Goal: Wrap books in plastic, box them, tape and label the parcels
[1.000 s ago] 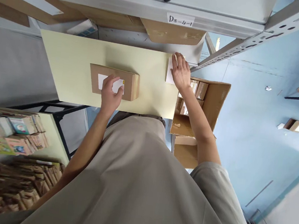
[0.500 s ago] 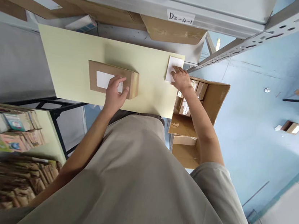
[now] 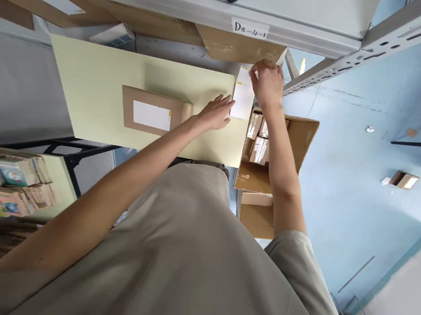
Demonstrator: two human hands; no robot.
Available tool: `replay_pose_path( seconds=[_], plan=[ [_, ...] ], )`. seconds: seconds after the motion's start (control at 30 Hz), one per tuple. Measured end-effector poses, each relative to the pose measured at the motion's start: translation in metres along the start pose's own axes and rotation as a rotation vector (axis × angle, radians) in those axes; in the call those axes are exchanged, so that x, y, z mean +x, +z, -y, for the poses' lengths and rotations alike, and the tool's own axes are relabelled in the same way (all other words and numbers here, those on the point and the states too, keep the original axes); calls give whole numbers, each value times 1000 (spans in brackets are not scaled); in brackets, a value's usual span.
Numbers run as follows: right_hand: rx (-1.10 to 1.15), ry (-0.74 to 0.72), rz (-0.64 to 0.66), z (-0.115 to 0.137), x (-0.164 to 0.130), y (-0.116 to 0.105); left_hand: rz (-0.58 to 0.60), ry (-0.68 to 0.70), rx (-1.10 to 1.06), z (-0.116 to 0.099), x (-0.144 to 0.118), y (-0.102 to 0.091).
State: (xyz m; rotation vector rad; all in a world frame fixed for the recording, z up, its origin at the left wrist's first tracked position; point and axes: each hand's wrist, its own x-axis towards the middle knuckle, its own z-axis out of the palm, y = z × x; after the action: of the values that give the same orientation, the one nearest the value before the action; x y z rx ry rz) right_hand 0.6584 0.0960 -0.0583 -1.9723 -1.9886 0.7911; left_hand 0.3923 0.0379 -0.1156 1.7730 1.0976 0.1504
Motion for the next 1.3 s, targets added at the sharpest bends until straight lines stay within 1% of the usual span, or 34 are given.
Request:
replay_pose_path(
  seconds=[0.07,0.17,0.27,0.33,0.4,0.47,0.53,0.6,0.7,0.83,0.93,1.1,1.3],
  plan=[
    [-18,-2,2,5,8,-4,-13,20,-13,2,22,11],
    [-16,-36,32,5,18,1,-38,24,-17,4,42,20],
    [29,-45,27,6,25,5,-37,26,-8,3,57,19],
    [57,-26,14,13,25,3,-8,-15,26,-6,68,14],
    [43,12,1,25,23,-3,85,-146,117,-23,77,4],
    [-14,59,-19,38,19,-11,245,-293,257,-45,82,-8],
    [-59,109,-28,49,16,-17,391,-352,383,-66,81,-21],
    [-58,149,-24,55,13,-20,453,-358,451,-82,76,-31],
    [19,170,-20,56,13,-22,435,-353,459,-94,69,-37],
    [205,208,-25,51,15,-21,367,-344,425,-95,67,-33],
    [278,224,-26,51,17,-21,367,-352,414,-94,71,-31],
    [234,248,-9,54,16,-26,435,-409,444,-96,77,-32],
    [22,271,-15,53,4,-33,439,-432,456,-104,76,-36]
  ],
)
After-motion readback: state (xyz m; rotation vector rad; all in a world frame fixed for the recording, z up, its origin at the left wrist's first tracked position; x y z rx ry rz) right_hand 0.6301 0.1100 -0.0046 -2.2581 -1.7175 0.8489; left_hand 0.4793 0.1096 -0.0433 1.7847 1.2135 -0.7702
